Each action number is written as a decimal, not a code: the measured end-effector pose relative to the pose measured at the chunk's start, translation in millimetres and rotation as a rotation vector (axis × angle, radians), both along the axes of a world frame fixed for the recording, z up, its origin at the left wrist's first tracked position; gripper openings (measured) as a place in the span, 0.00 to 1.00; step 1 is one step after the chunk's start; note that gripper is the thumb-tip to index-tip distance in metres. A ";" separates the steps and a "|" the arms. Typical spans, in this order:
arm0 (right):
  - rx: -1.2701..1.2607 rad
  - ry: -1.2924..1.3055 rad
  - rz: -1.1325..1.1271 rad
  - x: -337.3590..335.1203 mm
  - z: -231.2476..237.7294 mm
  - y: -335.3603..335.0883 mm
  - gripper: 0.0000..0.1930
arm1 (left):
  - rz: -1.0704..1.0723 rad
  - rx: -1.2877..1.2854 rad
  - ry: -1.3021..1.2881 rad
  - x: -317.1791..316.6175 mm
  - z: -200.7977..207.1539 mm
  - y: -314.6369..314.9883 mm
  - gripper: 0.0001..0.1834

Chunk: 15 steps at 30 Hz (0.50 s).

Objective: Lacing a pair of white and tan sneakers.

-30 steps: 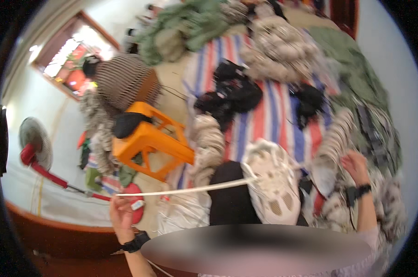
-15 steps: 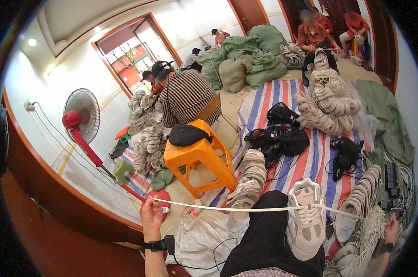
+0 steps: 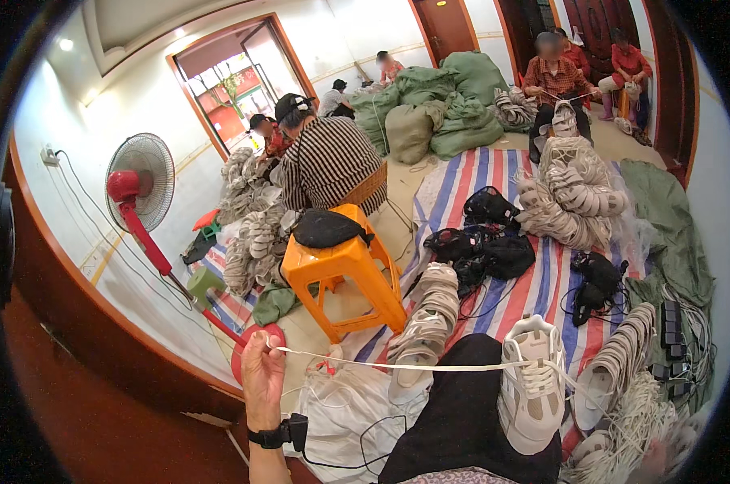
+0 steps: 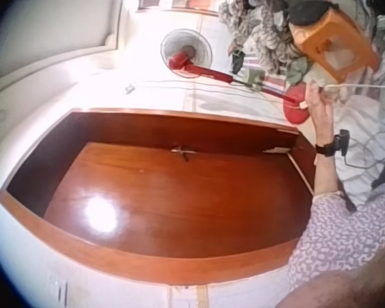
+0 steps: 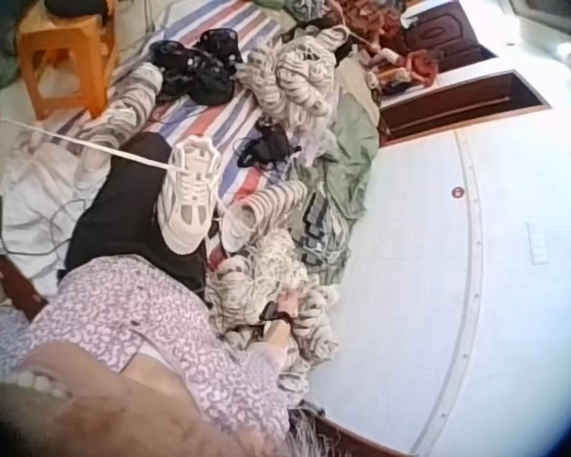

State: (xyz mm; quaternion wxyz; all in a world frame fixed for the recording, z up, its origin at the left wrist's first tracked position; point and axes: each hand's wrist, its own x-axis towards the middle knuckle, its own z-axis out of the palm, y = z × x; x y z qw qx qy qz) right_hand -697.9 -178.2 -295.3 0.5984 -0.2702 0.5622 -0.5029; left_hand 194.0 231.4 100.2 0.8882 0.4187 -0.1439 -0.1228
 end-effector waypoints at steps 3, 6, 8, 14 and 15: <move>-0.018 0.273 -0.067 41.8 17.3 23.3 0.05 | -0.154 0.056 -0.033 -20.3 -4.4 -14.5 0.06; -0.103 0.148 0.068 110.7 56.9 36.9 0.05 | -0.331 0.117 -0.148 -41.5 -19.5 -43.6 0.05; -0.112 0.197 0.198 172.8 92.8 33.6 0.08 | -0.410 0.232 0.068 -57.1 -33.2 -71.2 0.07; -0.185 0.151 0.493 371.7 210.6 36.1 0.08 | -0.622 0.382 0.064 -90.2 -81.2 -154.1 0.09; -0.174 0.219 0.540 394.6 226.9 37.0 0.09 | -0.675 0.378 0.003 -95.8 -87.7 -165.6 0.09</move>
